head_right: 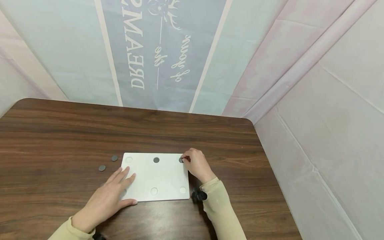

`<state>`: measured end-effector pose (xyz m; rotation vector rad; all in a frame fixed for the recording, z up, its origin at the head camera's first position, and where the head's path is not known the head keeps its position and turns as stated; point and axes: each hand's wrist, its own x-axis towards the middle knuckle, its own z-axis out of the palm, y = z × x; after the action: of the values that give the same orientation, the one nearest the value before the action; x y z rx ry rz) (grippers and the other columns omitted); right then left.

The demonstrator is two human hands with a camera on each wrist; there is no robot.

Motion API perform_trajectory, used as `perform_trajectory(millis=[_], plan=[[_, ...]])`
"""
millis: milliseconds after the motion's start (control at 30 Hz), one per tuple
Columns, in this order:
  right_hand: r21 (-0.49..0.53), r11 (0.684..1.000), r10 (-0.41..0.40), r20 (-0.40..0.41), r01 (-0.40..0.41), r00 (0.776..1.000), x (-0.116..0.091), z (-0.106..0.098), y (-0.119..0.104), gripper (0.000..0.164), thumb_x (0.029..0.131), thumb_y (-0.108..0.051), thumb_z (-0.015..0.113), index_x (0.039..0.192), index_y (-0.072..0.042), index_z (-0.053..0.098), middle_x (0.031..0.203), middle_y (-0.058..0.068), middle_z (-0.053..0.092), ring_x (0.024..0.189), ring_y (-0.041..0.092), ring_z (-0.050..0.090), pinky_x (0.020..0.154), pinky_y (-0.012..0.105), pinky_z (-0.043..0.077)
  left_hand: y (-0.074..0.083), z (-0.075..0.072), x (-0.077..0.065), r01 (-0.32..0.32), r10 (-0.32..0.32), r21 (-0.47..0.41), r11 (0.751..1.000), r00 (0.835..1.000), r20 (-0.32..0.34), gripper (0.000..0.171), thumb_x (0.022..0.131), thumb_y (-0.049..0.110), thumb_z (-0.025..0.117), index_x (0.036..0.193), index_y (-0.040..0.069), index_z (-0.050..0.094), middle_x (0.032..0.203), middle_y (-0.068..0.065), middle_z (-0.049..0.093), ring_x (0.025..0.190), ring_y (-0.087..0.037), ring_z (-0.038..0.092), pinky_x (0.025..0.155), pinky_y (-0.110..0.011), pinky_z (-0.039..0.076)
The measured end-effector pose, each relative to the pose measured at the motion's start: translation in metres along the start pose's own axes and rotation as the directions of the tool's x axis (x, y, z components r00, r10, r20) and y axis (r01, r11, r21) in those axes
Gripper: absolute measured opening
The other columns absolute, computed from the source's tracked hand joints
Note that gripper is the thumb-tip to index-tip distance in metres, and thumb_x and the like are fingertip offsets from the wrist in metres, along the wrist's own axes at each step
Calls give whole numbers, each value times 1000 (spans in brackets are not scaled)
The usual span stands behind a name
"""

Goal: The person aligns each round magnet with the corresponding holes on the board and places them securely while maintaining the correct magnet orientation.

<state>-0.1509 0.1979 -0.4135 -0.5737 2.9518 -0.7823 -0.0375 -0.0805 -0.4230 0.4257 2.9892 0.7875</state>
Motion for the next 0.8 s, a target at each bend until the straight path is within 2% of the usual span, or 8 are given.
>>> perform_trajectory(millis=[300,800], plan=[[-4,1000,-3,5,3,1000,3,-1,0,6,83,-4,72,83,-8,76,79,3,66,65,7,56,57,21,47,0,3,-2,-4,4,1,1000,1000,-9,71,69,34,84,126,0,61,143,-25,45,134,-45,37,73,-51,55],[27,997,70,52,-72,996,11,0,-3,8,83,-4,72,76,-9,73,74,1,65,60,8,54,54,24,47,-1,5,-3,-8,8,-1,1000,1000,-15,71,69,34,84,127,0,61,143,-25,45,134,-45,37,73,-52,55]])
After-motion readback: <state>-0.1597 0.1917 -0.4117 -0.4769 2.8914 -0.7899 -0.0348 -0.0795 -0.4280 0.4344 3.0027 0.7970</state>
